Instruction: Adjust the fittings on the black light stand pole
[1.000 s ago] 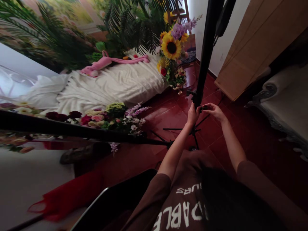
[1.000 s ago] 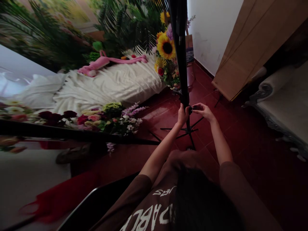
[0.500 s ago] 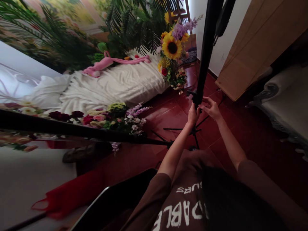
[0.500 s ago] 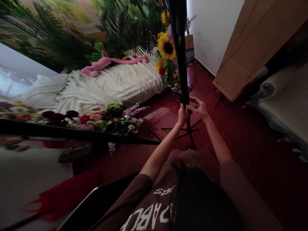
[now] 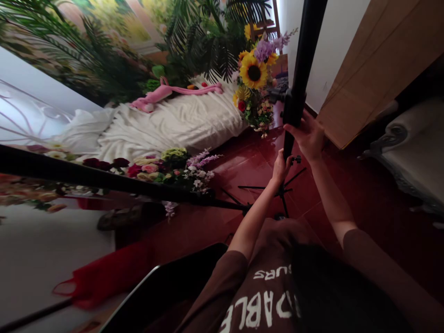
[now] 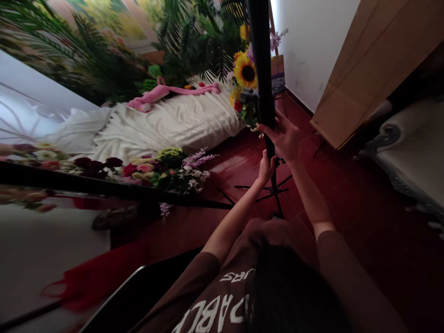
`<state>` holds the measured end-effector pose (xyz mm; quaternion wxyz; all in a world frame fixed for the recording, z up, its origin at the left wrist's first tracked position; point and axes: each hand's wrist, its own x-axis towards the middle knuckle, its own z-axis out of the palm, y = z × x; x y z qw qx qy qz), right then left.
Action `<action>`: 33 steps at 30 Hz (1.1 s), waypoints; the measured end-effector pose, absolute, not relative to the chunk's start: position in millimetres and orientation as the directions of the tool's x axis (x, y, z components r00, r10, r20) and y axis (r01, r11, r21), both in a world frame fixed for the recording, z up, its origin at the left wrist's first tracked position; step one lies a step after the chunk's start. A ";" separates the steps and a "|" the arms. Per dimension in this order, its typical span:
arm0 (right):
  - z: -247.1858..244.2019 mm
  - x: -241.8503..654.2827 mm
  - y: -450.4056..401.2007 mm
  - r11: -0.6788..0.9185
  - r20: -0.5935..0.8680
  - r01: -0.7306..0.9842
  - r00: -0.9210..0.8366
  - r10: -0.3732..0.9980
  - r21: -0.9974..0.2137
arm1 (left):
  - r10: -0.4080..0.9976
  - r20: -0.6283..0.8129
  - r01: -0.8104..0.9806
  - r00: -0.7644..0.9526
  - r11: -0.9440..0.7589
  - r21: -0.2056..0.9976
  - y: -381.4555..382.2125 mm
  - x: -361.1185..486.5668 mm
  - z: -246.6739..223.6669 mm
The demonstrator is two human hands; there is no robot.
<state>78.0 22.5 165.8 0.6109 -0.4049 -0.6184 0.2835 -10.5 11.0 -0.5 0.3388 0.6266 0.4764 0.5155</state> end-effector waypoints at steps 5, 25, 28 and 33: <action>190.4 72.6 30.5 0.602 0.617 0.146 0.090 0.782 -0.785 | 0.937 0.349 0.215 -0.009 -0.339 0.916 9.1 -7.7 -1.3; 63.3 150.7 -41.6 0.212 0.229 0.546 -0.037 0.973 -0.811 | 0.917 0.391 0.218 -0.071 -0.369 0.904 6.5 -3.5 -7.6; 60.1 149.1 -38.8 0.210 0.218 0.515 -0.046 0.975 -0.831 | 0.916 0.394 0.221 -0.078 -0.370 0.903 6.3 -3.3 -7.1; 56.3 152.3 -34.4 0.183 0.190 0.568 -0.048 0.981 -0.803 | 0.915 0.398 0.204 -0.062 -0.379 0.903 5.6 -3.8 -5.5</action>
